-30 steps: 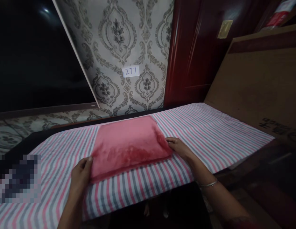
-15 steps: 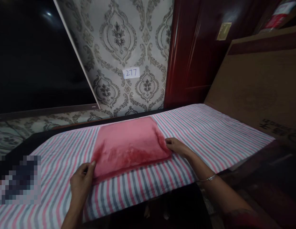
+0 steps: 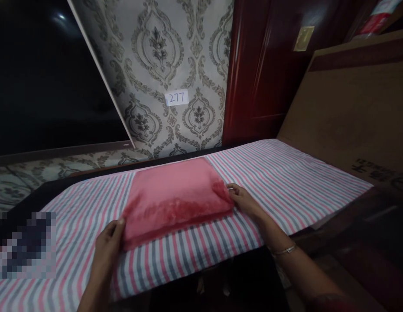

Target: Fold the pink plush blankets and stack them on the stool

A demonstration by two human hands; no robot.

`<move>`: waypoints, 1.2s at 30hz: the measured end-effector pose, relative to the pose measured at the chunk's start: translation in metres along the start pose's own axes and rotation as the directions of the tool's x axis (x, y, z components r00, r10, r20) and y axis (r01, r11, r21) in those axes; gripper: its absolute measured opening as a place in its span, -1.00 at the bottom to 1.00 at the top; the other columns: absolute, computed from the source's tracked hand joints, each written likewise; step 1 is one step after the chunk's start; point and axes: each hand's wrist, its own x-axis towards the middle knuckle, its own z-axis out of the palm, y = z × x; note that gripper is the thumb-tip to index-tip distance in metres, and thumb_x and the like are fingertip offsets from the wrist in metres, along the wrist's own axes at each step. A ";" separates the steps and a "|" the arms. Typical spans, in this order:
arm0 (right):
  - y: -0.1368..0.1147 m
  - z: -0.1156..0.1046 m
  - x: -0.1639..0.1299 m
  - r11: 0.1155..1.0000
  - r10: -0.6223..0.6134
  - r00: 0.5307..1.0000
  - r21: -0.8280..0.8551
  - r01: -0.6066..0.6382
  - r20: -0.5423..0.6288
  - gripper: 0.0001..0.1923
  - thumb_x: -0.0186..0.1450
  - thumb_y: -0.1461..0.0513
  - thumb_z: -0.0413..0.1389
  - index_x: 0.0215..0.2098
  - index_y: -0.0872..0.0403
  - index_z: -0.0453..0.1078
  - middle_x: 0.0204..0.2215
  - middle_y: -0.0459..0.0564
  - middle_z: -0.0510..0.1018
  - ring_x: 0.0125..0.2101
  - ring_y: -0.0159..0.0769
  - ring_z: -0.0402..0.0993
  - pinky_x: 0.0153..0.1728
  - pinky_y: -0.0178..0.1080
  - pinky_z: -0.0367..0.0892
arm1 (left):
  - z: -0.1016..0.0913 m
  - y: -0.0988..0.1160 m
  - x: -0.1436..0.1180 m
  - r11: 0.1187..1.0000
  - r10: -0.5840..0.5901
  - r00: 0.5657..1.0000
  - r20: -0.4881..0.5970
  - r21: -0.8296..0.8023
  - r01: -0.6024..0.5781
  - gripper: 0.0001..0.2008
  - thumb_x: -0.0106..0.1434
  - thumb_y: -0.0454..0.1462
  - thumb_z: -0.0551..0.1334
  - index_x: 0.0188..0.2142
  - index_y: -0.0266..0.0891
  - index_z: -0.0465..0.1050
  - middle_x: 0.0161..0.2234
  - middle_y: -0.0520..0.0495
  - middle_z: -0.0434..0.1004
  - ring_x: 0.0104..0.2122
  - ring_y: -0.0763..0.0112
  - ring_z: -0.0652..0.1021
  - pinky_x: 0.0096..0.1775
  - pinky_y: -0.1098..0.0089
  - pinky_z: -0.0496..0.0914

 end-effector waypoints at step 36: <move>-0.034 0.039 0.151 0.950 0.200 0.970 0.213 -0.227 0.141 -0.73 0.07 0.30 0.35 -0.23 0.12 0.52 -0.46 0.02 0.67 -0.48 -0.22 0.60 -0.46 -0.30 0.51 | 0.068 0.075 0.230 0.675 -0.098 0.989 0.112 0.738 -0.017 -0.55 0.24 -0.05 0.17 -0.15 -0.40 0.61 -0.02 -0.48 0.59 0.06 -0.15 0.55 -0.07 0.14 0.45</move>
